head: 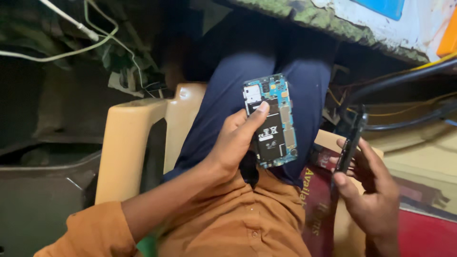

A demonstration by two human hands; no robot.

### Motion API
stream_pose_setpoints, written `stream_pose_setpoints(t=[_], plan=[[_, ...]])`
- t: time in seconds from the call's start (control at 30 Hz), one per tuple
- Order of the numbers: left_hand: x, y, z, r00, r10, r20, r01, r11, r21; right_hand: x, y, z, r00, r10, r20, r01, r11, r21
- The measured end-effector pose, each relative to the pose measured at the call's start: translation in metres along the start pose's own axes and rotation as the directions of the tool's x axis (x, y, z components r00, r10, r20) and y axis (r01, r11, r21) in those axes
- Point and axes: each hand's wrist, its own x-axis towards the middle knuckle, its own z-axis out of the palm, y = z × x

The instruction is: The person pries the back cover off a Samsung smartphone and removes the battery while seated, working on their lap. They then move the phone frame to a repair bench and use a screwdriver to unscrew and work on the internal components of the device.

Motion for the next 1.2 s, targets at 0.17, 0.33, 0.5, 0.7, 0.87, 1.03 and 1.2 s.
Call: stream_pose_setpoints(t=[0.17,0.33,0.5,0.7,0.87,1.03,1.2], plan=[[-0.003,-0.008,-0.007,1.000,-0.011,-0.018,0.011,1.000,0.008,-0.005,-0.031,0.039,0.964,-0.264,0.027,0.243,0.836,-0.492],[-0.008,-0.011,-0.008,0.998,0.055,-0.031,-0.050,0.988,0.145,0.016,-0.055,0.074,0.942,-0.330,0.066,0.308,0.769,-0.560],[-0.015,-0.011,-0.009,1.000,0.028,0.000,-0.028,0.995,0.092,0.019,-0.074,0.093,0.884,-0.454,0.114,0.423,0.669,-0.611],[-0.026,-0.004,-0.007,0.996,0.029,0.086,-0.037,0.995,0.095,0.016,-0.083,0.101,0.896,-0.429,0.110,0.390,0.647,-0.655],[-0.032,0.001,-0.006,0.990,0.057,0.127,-0.070,0.993,0.099,0.017,-0.080,0.101,0.904,-0.413,0.116,0.387,0.670,-0.634],[-0.033,0.003,-0.003,0.999,0.035,0.029,-0.041,0.974,0.224,0.016,-0.080,0.102,0.905,-0.413,0.104,0.383,0.680,-0.625],[-0.039,0.001,0.002,0.976,0.205,0.075,-0.217,0.882,0.419,0.016,-0.076,0.100,0.886,-0.449,0.115,0.427,0.691,-0.584]])
